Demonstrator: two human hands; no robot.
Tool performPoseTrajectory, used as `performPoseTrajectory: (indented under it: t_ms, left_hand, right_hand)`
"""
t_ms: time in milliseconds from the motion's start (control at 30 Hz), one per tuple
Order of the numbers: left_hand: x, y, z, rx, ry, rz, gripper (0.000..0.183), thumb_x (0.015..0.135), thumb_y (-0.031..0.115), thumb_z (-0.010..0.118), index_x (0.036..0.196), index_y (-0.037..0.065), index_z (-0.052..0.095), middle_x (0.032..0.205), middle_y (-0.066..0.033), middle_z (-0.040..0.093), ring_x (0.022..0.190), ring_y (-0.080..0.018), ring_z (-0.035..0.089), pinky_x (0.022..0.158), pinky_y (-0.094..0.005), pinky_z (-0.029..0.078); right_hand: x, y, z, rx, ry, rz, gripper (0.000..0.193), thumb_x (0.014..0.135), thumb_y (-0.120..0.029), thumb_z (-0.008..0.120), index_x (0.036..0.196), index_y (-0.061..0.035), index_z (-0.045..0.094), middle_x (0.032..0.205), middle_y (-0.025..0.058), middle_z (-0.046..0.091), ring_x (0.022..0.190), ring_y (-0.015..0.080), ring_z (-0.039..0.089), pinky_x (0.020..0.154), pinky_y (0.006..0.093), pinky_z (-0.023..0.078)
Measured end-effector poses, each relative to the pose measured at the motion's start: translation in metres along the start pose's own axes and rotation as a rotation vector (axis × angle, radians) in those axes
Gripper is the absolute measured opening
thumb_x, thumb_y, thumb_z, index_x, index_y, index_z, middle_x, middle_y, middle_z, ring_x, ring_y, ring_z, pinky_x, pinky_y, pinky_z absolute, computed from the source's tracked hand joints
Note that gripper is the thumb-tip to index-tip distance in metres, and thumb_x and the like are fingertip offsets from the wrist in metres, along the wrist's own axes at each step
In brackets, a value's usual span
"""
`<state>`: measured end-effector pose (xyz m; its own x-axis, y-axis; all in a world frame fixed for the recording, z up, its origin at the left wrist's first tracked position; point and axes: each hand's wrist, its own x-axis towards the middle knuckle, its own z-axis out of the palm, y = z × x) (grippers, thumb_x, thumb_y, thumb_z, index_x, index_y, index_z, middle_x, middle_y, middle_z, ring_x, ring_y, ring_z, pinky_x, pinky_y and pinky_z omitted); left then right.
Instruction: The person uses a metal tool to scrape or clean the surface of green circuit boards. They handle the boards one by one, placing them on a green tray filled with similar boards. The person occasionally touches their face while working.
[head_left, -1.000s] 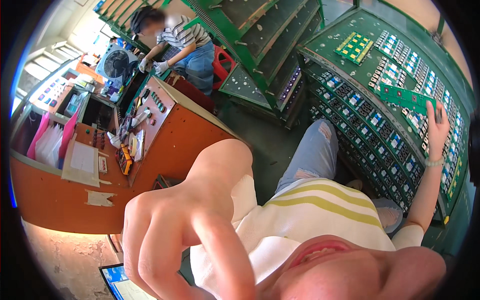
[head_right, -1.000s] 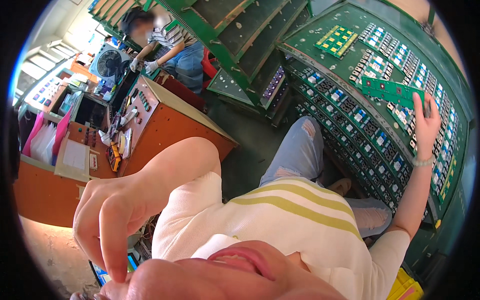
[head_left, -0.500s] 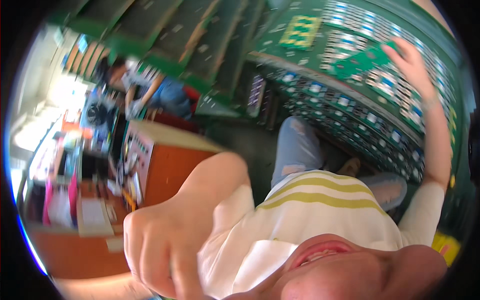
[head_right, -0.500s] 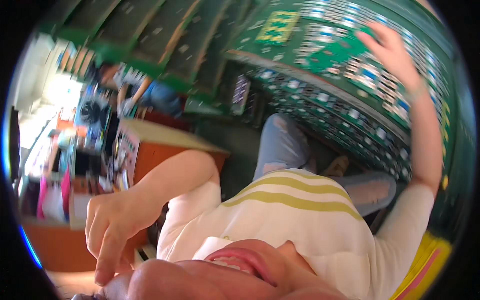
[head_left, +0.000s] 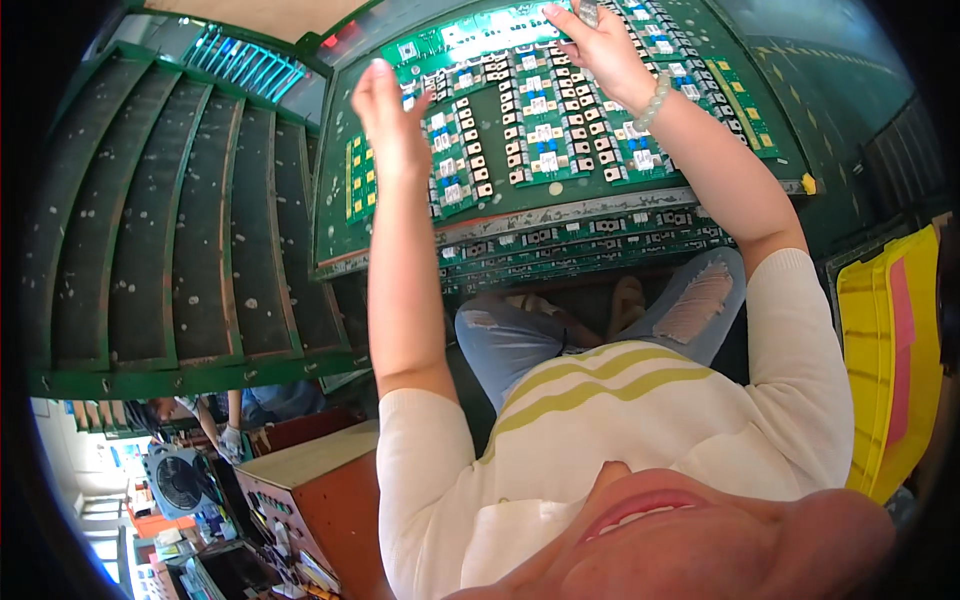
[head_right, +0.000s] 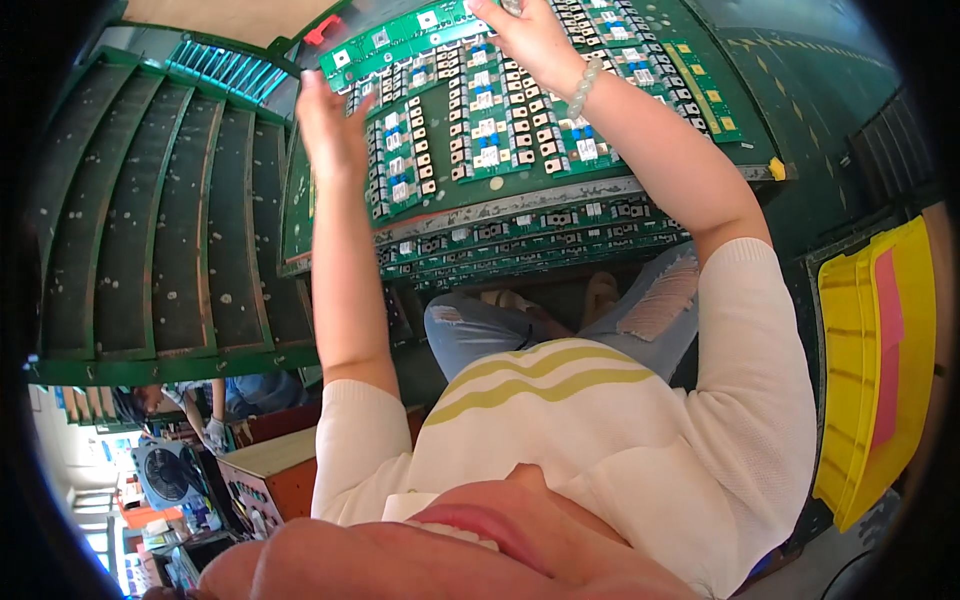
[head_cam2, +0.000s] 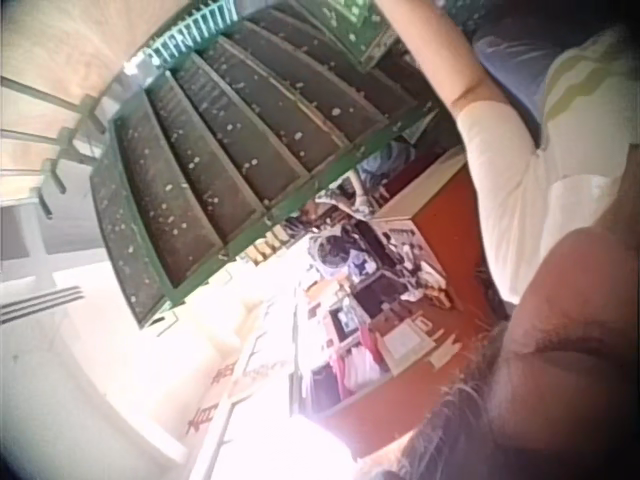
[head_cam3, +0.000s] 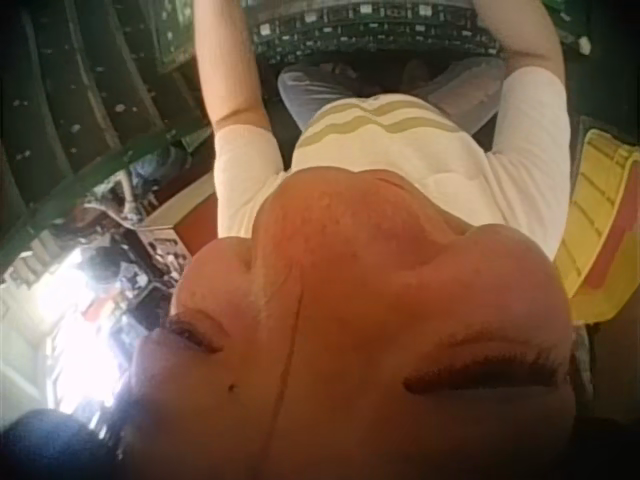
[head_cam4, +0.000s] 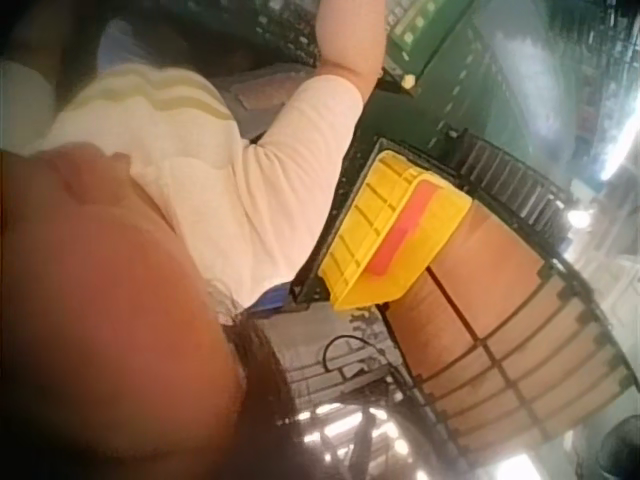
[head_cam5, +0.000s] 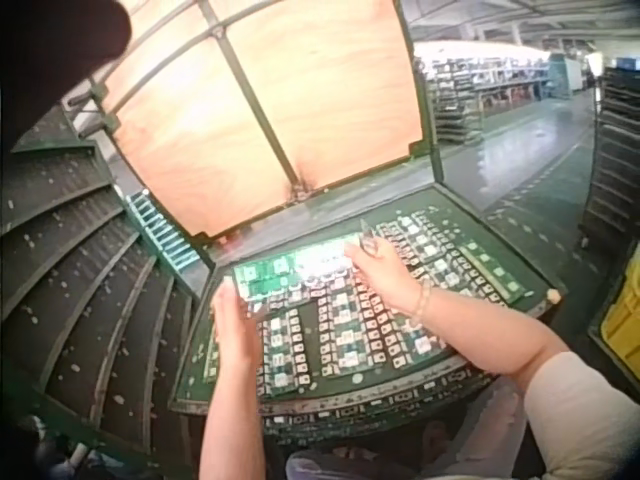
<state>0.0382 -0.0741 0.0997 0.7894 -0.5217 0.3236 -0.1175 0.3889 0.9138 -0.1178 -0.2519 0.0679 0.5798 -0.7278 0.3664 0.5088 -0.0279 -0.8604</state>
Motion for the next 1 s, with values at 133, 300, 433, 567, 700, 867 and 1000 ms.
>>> performPoseTrajectory:
  t_ms: [133, 300, 433, 567, 700, 867, 1000]
  left_hand:
    - [0.009, -0.031, 0.03, -0.345, -0.211, -0.066, 0.032, 0.096, 0.032, 0.052, 0.111, 0.003, 0.045, 0.094, -0.0143, 0.062, 0.073, -0.0258, 0.063, 0.051, -0.0344, 0.052]
    - [0.017, -0.054, 0.039, -0.255, -0.25, 0.035, 0.023, 0.098, 0.027, 0.05, 0.1, 0.005, 0.046, 0.078, -0.0118, 0.062, 0.052, -0.0221, 0.061, 0.038, -0.0281, 0.043]
    - [0.006, -0.064, 0.047, -0.147, -0.187, 0.04, 0.025, 0.099, 0.03, 0.046, 0.094, 0.007, 0.048, 0.072, -0.0086, 0.063, 0.047, -0.0178, 0.058, 0.035, -0.0255, 0.037]
    - [0.003, -0.066, 0.04, -0.054, -0.155, 0.068, 0.026, 0.099, 0.033, 0.044, 0.093, 0.009, 0.047, 0.069, -0.0075, 0.062, 0.044, -0.0153, 0.056, 0.034, -0.0215, 0.034]
    - [0.001, -0.065, 0.037, -0.039, -0.198, 0.079, 0.025, 0.099, 0.033, 0.044, 0.096, 0.008, 0.046, 0.068, -0.0078, 0.062, 0.044, -0.014, 0.055, 0.034, -0.0202, 0.033]
    - [-0.003, -0.059, 0.039, -0.091, -0.179, 0.088, 0.025, 0.099, 0.032, 0.046, 0.101, 0.007, 0.043, 0.07, -0.0083, 0.062, 0.045, -0.0122, 0.054, 0.035, -0.0188, 0.033]
    - [-0.003, -0.058, 0.04, -0.11, -0.113, 0.104, 0.027, 0.099, 0.033, 0.047, 0.104, 0.007, 0.043, 0.07, -0.0088, 0.062, 0.044, -0.0134, 0.054, 0.035, -0.0196, 0.034]
  right_hand:
    - [-0.004, -0.008, -0.002, -0.038, 0.042, 0.041, 0.017, 0.092, -0.019, 0.059, 0.101, -0.0049, 0.06, 0.076, -0.0043, 0.056, 0.057, 0.003, 0.045, 0.049, 0.0186, 0.036]
    - [-0.002, -0.01, -0.021, -0.244, 0.093, 0.021, 0.022, 0.091, -0.036, 0.063, 0.093, -0.0141, 0.06, 0.066, -0.0103, 0.042, 0.052, -0.0007, 0.033, 0.047, 0.0158, 0.03]
    - [-0.009, -0.006, -0.047, -0.12, -0.105, 0.099, 0.022, 0.09, -0.027, 0.063, 0.105, -0.0114, 0.063, 0.067, -0.0096, 0.042, 0.053, 0.0002, 0.033, 0.046, 0.0169, 0.027]
    - [-0.02, -0.018, -0.035, -0.271, -0.211, -0.034, 0.03, 0.091, -0.023, 0.059, 0.117, -0.0071, 0.061, 0.093, -0.0018, 0.062, 0.075, 0.0, 0.052, 0.05, 0.0142, 0.034]
    - [-0.022, -0.038, -0.022, -0.149, -0.075, 0.153, 0.016, 0.092, -0.021, 0.061, 0.097, -0.0056, 0.06, 0.073, -0.0053, 0.053, 0.056, 0.0025, 0.042, 0.047, 0.0189, 0.033]
    - [-0.022, -0.02, -0.037, -0.124, -0.143, 0.101, 0.019, 0.095, -0.025, 0.058, 0.1, -0.0071, 0.061, 0.07, -0.0061, 0.05, 0.058, 0.0006, 0.043, 0.047, 0.0163, 0.03]
    - [-0.026, -0.012, -0.035, -0.32, -0.095, 0.04, 0.025, 0.096, -0.032, 0.055, 0.097, -0.0077, 0.063, 0.064, -0.0078, 0.041, 0.053, 0.0003, 0.038, 0.046, 0.0167, 0.026]
